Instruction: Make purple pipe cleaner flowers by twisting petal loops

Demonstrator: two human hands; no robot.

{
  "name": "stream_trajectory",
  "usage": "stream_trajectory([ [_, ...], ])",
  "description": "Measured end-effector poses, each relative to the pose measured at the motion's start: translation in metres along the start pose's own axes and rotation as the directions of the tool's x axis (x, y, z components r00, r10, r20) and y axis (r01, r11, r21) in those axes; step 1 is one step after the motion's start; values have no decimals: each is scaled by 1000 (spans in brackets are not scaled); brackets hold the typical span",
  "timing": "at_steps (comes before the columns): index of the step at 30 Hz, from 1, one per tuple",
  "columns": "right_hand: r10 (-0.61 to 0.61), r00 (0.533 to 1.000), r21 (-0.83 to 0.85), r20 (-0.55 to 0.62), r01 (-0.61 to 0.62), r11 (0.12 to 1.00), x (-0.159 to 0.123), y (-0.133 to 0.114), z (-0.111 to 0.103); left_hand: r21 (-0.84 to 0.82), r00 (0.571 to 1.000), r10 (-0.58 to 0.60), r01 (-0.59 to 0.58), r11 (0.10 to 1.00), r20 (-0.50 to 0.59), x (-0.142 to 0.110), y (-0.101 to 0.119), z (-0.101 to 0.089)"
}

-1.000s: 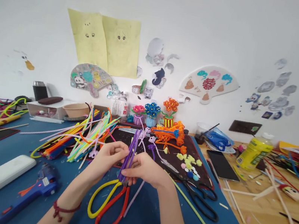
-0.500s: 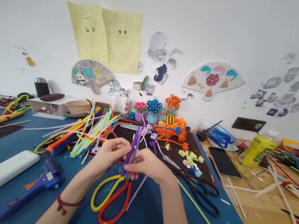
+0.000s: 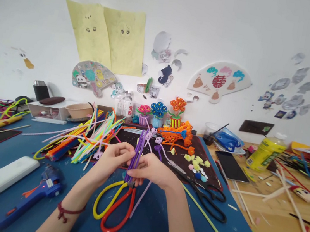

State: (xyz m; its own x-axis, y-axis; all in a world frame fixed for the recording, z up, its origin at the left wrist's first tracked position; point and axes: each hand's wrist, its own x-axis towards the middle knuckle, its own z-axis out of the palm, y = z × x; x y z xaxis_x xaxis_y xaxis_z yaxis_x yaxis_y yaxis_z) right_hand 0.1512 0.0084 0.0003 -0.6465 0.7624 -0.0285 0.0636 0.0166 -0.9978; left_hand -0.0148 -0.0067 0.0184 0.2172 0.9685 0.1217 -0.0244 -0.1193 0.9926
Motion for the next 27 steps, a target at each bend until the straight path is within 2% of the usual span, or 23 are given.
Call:
stream_trajectory([
  [4, -11, 1000, -3, 1, 11, 1000, -1, -1, 0, 1, 1000, -19, 19, 1000, 5, 0, 1, 1],
  [9, -18, 1000, -11, 20, 18, 1000, -2, -4, 1, 7, 999, 22, -22, 1000, 32, 1, -3, -1],
  [17, 17, 997, -104, 76, -9, 995, -5, -4, 2, 132, 995, 88, -93, 987, 44, 2, -8, -1],
  [27, 10, 999, -74, -34, -12, 997, -3, -4, -2, 141, 988, 149, -144, 979, -26, 0, -7, -5],
])
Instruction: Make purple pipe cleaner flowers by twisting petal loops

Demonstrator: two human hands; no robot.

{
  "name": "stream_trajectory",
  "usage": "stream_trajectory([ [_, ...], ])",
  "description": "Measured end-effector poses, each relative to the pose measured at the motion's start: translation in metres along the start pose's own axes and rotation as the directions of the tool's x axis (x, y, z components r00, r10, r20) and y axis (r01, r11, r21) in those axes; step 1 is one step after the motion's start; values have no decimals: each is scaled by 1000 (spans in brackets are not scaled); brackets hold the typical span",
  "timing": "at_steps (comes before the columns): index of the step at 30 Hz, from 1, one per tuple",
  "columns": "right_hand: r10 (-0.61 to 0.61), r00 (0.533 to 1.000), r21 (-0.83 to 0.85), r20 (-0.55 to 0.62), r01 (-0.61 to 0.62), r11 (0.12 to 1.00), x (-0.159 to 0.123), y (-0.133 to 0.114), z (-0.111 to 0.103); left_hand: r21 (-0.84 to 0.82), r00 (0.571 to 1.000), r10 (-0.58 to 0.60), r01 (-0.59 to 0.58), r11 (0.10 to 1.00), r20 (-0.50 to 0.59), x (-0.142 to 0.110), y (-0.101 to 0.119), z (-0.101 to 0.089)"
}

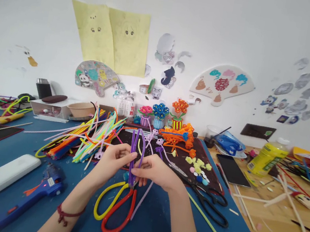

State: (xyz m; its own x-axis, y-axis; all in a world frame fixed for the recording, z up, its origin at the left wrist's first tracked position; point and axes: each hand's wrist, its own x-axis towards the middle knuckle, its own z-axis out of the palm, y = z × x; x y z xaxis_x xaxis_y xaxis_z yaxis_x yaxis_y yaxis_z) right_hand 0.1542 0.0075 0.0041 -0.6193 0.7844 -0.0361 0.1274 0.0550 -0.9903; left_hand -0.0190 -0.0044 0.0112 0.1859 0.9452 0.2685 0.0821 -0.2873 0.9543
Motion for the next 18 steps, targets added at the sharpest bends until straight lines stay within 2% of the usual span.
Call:
stream_trajectory([
  [6, -38, 997, -20, -68, 37, 999, 1, -2, 3, -23, 999, -30, 30, 999, 26, 0, -4, 2],
  [12, 5, 995, -16, -96, -6, 1000, -1, -7, 5, -24, 998, -54, 54, 998, 16, 2, -6, 2],
  [18, 19, 997, -39, -79, -22, 999, -2, -7, 4, -11, 995, -97, 97, 995, -8, 1, -6, 2],
])
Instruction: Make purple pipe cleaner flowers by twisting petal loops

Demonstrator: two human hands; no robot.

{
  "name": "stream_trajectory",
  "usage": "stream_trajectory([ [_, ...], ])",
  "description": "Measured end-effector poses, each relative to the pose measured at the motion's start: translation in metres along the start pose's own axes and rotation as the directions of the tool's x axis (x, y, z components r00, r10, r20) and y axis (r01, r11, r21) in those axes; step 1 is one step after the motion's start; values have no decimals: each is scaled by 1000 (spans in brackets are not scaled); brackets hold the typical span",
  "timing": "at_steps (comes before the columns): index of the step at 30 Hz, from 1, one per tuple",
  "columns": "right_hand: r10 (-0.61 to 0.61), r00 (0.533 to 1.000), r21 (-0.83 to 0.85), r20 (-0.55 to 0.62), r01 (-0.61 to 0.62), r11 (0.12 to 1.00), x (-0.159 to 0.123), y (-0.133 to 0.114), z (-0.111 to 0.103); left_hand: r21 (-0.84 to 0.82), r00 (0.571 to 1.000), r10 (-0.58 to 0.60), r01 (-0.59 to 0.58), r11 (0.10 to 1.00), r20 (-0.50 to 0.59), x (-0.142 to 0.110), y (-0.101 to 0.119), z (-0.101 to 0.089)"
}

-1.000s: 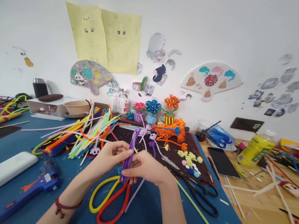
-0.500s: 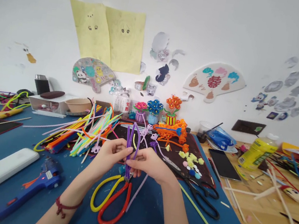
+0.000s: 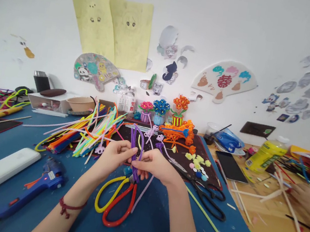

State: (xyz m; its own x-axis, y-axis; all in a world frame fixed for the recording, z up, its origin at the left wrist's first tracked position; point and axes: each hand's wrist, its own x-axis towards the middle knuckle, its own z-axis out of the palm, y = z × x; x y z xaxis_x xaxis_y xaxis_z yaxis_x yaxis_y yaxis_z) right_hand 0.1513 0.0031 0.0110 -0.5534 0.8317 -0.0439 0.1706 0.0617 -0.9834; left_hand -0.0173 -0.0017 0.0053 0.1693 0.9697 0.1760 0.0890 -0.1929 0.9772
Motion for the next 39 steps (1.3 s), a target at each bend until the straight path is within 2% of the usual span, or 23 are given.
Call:
stream_trajectory([
  [11, -42, 998, 17, -40, 43, 999, 1, 2, -1, -34, 999, -50, 51, 998, 19, -2, 1, 1],
  [26, -28, 999, 17, -19, 28, 999, 2, 3, -1, -16, 999, -28, 28, 999, 46, -3, 0, 2],
  [30, -37, 999, -4, -15, 36, 999, 1, 3, 0, 45, 999, 0, -2, 999, 54, -2, -3, 3],
  [32, -39, 999, -17, -22, 39, 999, 1, 2, 0, 144, 998, 21, -29, 989, 60, -1, -1, -1],
  [34, -43, 997, -21, -56, 42, 999, 1, 0, 0, 370, 999, 32, -33, 928, 9, 0, 3, -10],
  [35, -44, 995, -17, -88, 43, 999, 1, 0, -1, 532, 997, 46, -7, 847, -60, 1, 5, -17],
  [36, -45, 991, -7, -129, 44, 999, 1, -1, -1, 703, 984, 73, 63, 709, -162, 1, 7, -25],
  [39, -47, 967, 45, -251, 60, 997, 2, -1, -4, 813, 950, 88, 206, 544, -299, 1, 9, -45],
])
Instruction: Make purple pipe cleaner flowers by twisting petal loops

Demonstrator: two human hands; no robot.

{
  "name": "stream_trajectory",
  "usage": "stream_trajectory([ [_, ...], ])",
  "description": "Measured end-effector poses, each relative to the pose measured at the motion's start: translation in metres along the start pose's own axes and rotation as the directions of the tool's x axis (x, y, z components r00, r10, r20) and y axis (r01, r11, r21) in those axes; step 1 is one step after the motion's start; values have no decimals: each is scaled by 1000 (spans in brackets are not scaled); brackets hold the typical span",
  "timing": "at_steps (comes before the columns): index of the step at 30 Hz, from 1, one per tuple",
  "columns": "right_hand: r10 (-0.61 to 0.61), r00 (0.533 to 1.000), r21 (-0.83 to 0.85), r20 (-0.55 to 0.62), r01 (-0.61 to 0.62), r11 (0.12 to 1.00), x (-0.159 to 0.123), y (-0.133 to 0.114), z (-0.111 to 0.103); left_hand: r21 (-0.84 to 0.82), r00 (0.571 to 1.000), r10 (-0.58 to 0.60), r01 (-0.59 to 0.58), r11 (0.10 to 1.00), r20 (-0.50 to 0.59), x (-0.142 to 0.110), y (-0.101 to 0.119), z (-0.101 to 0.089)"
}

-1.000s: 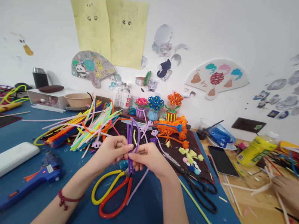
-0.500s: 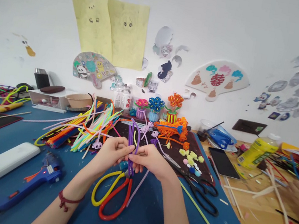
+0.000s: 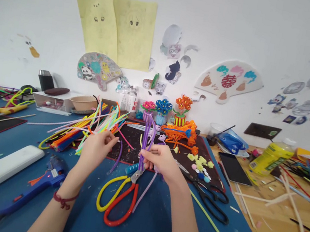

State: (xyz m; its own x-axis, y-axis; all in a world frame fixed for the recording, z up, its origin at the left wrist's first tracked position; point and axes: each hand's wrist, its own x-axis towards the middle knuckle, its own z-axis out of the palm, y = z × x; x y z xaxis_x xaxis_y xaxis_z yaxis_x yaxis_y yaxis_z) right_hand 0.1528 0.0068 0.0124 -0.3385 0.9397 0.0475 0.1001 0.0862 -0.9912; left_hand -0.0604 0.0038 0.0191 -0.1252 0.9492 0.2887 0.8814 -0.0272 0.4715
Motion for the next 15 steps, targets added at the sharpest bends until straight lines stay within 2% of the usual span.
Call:
stream_trajectory([
  [3, 7, 998, 34, -56, -5, 999, 1, 0, -1, 146, 998, -36, 28, 989, 50, -1, -7, 5],
  [7, 28, 999, 35, -20, -28, 999, 0, -1, 1, 217, 989, -45, 14, 976, 141, -10, 0, 23],
  [11, 32, 999, 49, 0, -32, 998, 3, 3, 4, 165, 987, -39, 13, 986, 154, -15, 6, 26],
  [15, 9, 1000, 57, -10, -9, 998, 6, 7, 4, -6, 985, 12, -11, 1000, 171, -13, 10, 16],
])
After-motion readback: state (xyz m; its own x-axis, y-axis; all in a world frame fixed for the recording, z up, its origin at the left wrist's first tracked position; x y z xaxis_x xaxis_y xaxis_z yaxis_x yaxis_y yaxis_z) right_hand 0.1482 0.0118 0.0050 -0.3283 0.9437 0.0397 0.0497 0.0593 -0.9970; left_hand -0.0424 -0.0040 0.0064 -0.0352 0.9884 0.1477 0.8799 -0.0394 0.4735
